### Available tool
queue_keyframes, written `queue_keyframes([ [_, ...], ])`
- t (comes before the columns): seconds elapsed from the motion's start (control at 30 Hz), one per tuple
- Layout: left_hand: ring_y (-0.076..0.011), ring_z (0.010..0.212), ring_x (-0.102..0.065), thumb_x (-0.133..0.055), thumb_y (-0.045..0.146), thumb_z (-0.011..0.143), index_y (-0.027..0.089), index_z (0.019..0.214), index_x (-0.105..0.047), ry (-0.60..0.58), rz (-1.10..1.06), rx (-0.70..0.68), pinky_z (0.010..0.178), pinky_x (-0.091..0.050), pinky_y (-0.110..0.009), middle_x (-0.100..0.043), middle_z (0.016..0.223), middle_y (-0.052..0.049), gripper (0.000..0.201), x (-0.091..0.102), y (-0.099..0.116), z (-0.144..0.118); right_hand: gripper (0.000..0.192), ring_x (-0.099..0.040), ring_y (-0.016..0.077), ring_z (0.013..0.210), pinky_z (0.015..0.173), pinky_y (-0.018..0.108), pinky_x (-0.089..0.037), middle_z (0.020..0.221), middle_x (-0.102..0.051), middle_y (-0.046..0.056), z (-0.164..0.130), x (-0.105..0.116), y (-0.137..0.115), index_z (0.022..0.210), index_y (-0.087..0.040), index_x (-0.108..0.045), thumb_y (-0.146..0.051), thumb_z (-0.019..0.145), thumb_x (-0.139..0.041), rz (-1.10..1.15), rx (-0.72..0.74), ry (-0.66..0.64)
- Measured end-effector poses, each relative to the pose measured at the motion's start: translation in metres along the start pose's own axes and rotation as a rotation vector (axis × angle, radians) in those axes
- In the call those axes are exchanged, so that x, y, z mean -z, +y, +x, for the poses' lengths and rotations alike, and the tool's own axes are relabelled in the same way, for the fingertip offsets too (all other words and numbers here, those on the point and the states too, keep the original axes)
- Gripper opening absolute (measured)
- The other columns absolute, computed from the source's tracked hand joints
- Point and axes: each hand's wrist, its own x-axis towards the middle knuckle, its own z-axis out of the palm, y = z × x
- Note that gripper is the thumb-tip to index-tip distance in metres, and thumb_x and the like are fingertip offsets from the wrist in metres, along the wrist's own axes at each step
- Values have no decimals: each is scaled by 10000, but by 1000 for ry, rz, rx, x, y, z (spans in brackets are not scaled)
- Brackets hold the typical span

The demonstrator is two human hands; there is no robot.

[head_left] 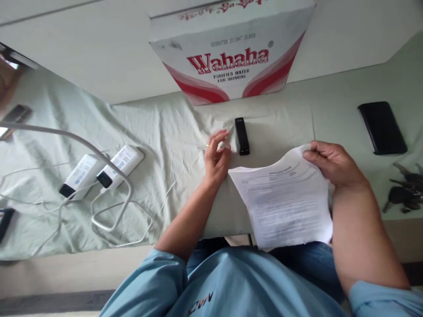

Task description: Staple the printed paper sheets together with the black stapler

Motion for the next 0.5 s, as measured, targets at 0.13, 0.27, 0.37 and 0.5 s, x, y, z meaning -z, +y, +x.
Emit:
queue_keyframes([
  [0.13, -116, 516, -504, -504, 784, 1086, 197, 782, -761, -41, -291, 316, 503, -389, -272, -610, 611, -23, 710, 3, 10, -6, 551, -487, 172, 612, 563, 347, -372, 681, -576, 0, 13, -7, 9, 773, -272, -699, -797, 848, -849, -21, 129, 193],
  [0.27, -98, 485, -404, -743, 813, 926, 187, 742, -745, -213, -437, 379, 480, -271, -272, -529, 540, 15, 652, 4, 17, -6, 572, -430, 158, 613, 575, 341, -324, 642, -524, -20, 25, -7, 23, 759, -267, -700, -814, 861, -828, -129, 212, 377],
  [0.37, -78, 511, -362, -927, 736, 787, 180, 759, -747, -239, -409, 378, 504, -278, -255, -518, 561, 46, 584, 1, 21, -2, 572, -352, 147, 579, 545, 335, -254, 601, -449, -37, 27, -9, 27, 730, -267, -677, -799, 844, -852, -107, 195, 450],
  [0.5, -63, 541, -356, -986, 689, 730, 188, 671, -617, -81, -409, 378, 534, -288, -229, -477, 568, 67, 625, -4, 20, 3, 523, -469, 153, 615, 572, 322, -395, 660, -563, -45, 27, -14, 32, 788, -275, -712, -725, 731, -973, 128, 120, 424],
])
